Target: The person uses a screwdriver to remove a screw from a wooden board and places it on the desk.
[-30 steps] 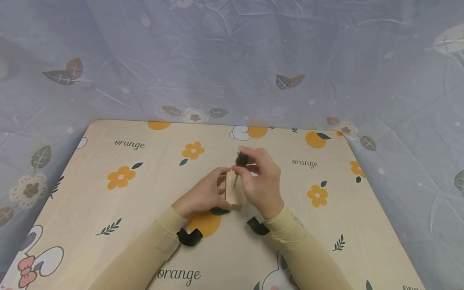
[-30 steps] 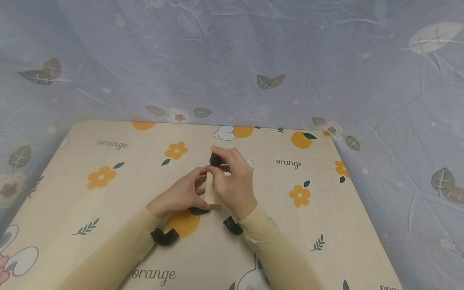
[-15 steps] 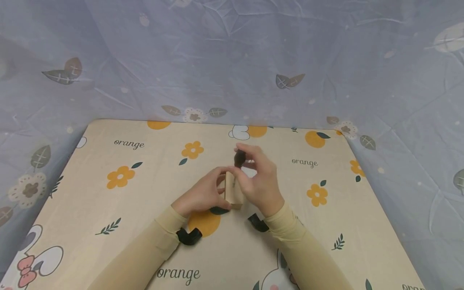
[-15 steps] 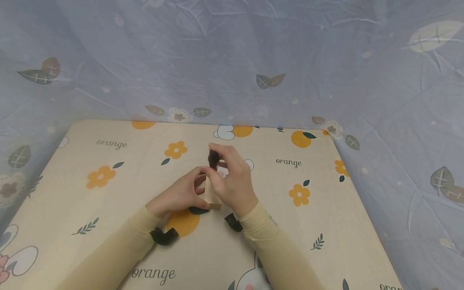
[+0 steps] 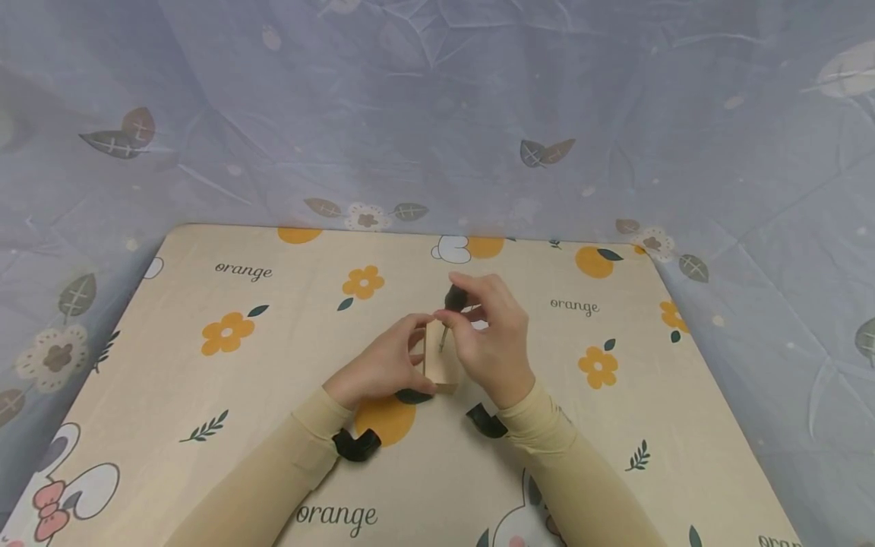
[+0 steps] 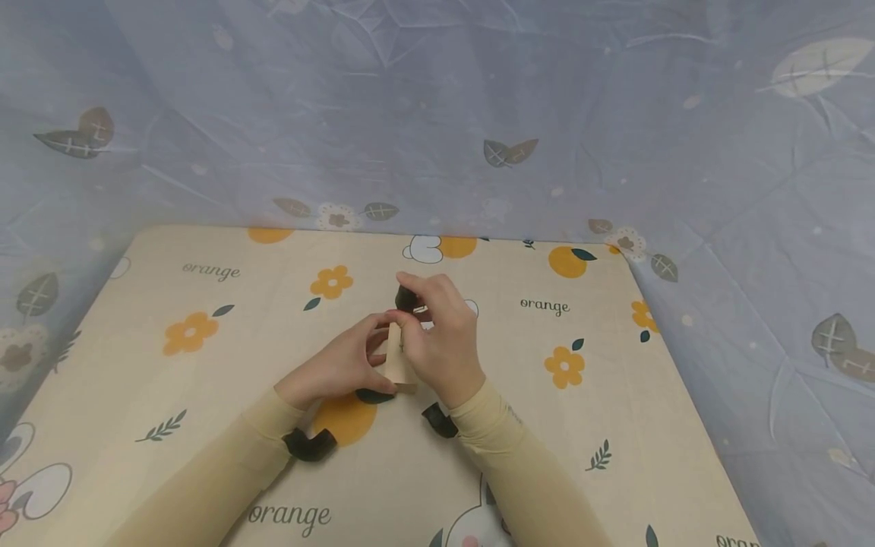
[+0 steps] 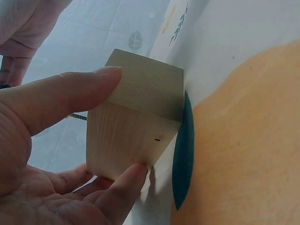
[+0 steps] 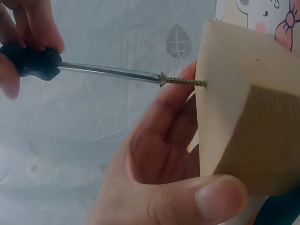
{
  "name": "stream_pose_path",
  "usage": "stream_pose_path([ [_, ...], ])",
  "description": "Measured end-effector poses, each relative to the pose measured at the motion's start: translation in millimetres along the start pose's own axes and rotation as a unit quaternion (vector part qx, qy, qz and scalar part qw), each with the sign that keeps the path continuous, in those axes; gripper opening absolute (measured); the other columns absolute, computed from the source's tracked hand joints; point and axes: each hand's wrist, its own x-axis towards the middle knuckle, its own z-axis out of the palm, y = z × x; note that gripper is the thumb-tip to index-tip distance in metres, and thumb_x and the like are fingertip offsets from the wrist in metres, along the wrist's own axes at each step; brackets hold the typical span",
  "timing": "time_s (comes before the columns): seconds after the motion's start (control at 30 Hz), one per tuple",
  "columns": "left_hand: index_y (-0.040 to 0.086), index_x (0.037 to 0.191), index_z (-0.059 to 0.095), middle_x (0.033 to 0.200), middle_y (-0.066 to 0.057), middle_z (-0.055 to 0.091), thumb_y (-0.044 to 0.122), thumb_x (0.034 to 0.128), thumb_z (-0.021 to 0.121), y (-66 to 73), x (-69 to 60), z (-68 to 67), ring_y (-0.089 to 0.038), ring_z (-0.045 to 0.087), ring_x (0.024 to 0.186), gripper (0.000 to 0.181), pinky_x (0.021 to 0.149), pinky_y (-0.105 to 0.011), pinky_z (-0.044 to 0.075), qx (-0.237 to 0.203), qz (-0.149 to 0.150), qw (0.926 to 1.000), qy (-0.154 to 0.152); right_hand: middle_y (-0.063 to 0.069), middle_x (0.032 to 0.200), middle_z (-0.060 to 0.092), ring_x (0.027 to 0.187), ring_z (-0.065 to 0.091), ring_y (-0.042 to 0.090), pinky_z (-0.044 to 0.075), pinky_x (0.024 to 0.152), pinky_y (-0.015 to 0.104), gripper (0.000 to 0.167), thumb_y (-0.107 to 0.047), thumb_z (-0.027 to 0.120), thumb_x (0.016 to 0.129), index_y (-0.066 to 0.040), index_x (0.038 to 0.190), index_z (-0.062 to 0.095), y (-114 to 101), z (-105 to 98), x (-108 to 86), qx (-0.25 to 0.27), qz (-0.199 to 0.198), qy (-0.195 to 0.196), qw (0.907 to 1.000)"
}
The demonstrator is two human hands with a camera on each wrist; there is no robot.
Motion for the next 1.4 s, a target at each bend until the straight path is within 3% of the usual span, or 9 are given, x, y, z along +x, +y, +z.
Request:
stream_pose_path([
  [0.37, 0.014, 0.162, 0.036, 0.171, -0.006, 0.039, -0.001, 0.0723, 0.095, -1.4, 0.9, 0.0, -0.028, 0.045, 0.157, 0.108, 0.115, -0.043, 0.057, 0.004, -0.007, 1.0000, 0.003, 0.020, 0.113, 0.078, 0.087, 0.080, 0.027, 0.069, 0.072, 0.027, 0.042, 0.013, 0.076, 0.090, 0.001, 0.130, 0.069, -5.1, -1.1, 0.8, 0.011, 0.008, -0.040, 0.9991],
  [0.53, 0.016, 0.162, 0.037, 0.171, -0.003, 0.039, 0.000, 0.0737, 0.095, -0.5, -0.3, 0.2, -0.026, 0.041, 0.160, 0.107, 0.116, -0.043, 0.056, -0.004, -0.004, 1.0000, 0.001, 0.018, 0.116, 0.077, 0.091, 0.078, 0.026, 0.071, 0.075, 0.032, 0.045, 0.008, 0.081, 0.089, 0.001, 0.132, 0.068, -3.4, -3.6, 1.5, 0.019, 0.012, -0.043, 0.9988],
  [0.73, 0.017, 0.160, 0.039, 0.171, -0.001, 0.038, -0.002, 0.0736, 0.095, -0.1, -1.1, 0.1, -0.025, 0.038, 0.162, 0.105, 0.117, -0.043, 0.055, -0.009, -0.004, 1.0000, -0.001, 0.018, 0.110, 0.070, 0.094, 0.071, 0.025, 0.070, 0.075, 0.032, 0.051, 0.001, 0.093, 0.079, 0.002, 0.125, 0.070, 0.5, -3.9, 2.6, 0.030, 0.007, -0.019, 0.9993],
  [1.13, 0.013, 0.160, 0.038, 0.170, -0.004, 0.040, -0.001, 0.0727, 0.095, -0.1, 0.2, 0.2, -0.027, 0.041, 0.160, 0.105, 0.116, -0.042, 0.057, 0.003, 0.000, 1.0000, 0.002, 0.015, 0.095, 0.070, 0.085, 0.074, 0.022, 0.069, 0.068, 0.029, 0.040, 0.001, 0.090, 0.084, 0.000, 0.121, 0.074, -4.1, -5.7, 4.0, 0.007, 0.006, -0.007, 0.9999],
  [1.4, 0.010, 0.162, 0.036, 0.171, -0.008, 0.039, -0.003, 0.0724, 0.094, 0.5, -0.5, 0.1, -0.029, 0.040, 0.161, 0.107, 0.117, -0.044, 0.056, -0.003, 0.004, 1.0000, 0.000, 0.016, 0.104, 0.075, 0.089, 0.077, 0.026, 0.068, 0.073, 0.023, 0.041, 0.010, 0.083, 0.086, 0.000, 0.125, 0.074, -6.6, -6.3, 3.5, 0.024, 0.021, -0.025, 0.9992],
])
